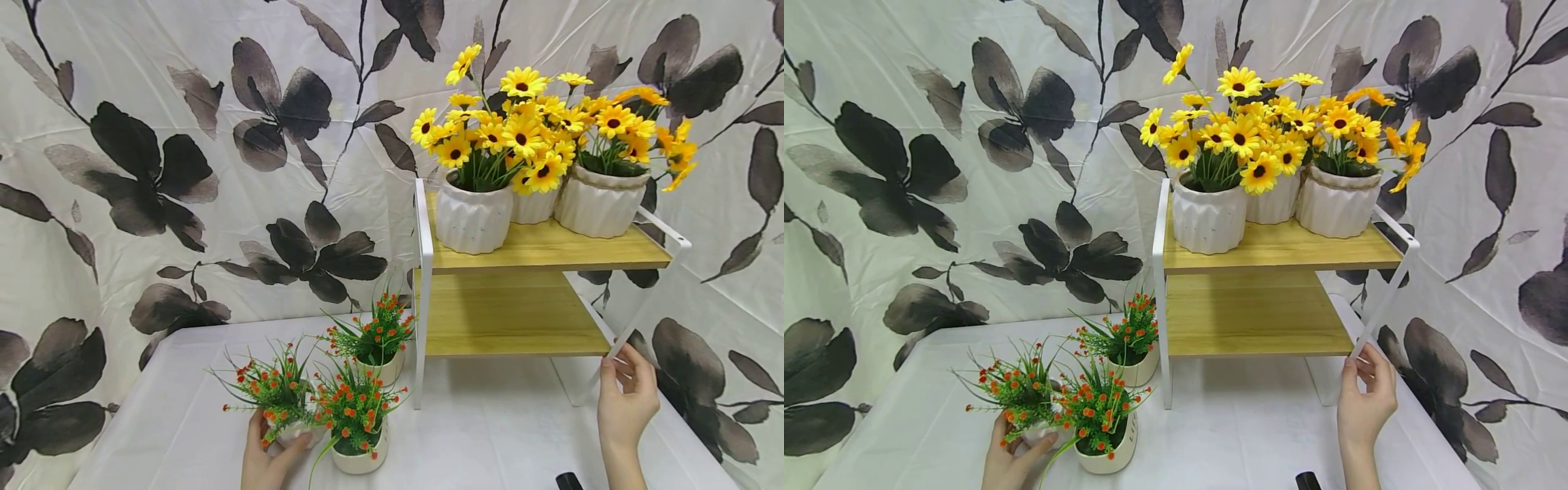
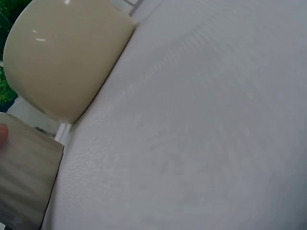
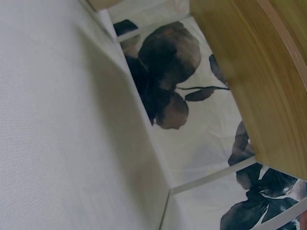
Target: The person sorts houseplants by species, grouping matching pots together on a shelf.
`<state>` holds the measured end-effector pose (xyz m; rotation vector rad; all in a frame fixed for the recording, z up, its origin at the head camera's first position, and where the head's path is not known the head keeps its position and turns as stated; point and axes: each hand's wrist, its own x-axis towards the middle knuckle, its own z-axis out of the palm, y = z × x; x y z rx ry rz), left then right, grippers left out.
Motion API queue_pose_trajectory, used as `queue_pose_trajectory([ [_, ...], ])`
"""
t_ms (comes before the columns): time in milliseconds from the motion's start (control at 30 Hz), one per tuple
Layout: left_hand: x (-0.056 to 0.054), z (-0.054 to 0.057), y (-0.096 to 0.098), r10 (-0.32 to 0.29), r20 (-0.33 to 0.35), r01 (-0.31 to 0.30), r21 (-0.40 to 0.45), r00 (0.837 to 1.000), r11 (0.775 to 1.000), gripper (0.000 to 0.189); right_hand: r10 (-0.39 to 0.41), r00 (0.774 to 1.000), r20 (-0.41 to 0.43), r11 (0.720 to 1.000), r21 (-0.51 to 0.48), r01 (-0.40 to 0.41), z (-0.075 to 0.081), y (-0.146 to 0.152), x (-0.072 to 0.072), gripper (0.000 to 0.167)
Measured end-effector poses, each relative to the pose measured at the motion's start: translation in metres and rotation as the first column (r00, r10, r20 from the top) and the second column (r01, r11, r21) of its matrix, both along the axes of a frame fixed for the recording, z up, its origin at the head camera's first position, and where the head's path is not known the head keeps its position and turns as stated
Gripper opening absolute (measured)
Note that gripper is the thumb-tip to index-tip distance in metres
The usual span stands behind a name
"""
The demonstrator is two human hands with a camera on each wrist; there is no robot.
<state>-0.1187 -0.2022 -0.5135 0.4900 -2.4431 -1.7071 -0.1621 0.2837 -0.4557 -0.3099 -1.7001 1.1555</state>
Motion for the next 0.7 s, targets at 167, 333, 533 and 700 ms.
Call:
queue_pose_trajectory([
  [167,-0.0007,0.0001,-0.0009,0.009,-0.022,-0.01,-0.015,1.0,1.0,0.108,0.015,1.0,-0.009,1.0,-0.007,-0.015,-0.0002,0.0008,0.0,0.033],
  [333,-0.0023,0.0012,-0.0039,0.021,0.028,-0.02,-0.015,0.999,1.0,0.105,0.013,1.0,-0.01,1.0,-0.008,-0.014,-0.0004,0.0006,-0.0002,0.033],
  [533,-0.0019,0.0015,-0.0065,0.042,0.049,-0.045,0.054,0.998,0.997,0.099,0.012,1.0,-0.006,1.0,-0.015,-0.012,-0.0003,-0.0006,-0.0002,0.033],
  [700,0.0003,0.0039,-0.0096,0.07,0.066,-0.076,0.081,0.995,0.994,0.102,0.008,1.0,0.006,1.0,-0.012,-0.008,0.0003,-0.0009,0.0004,0.032],
])
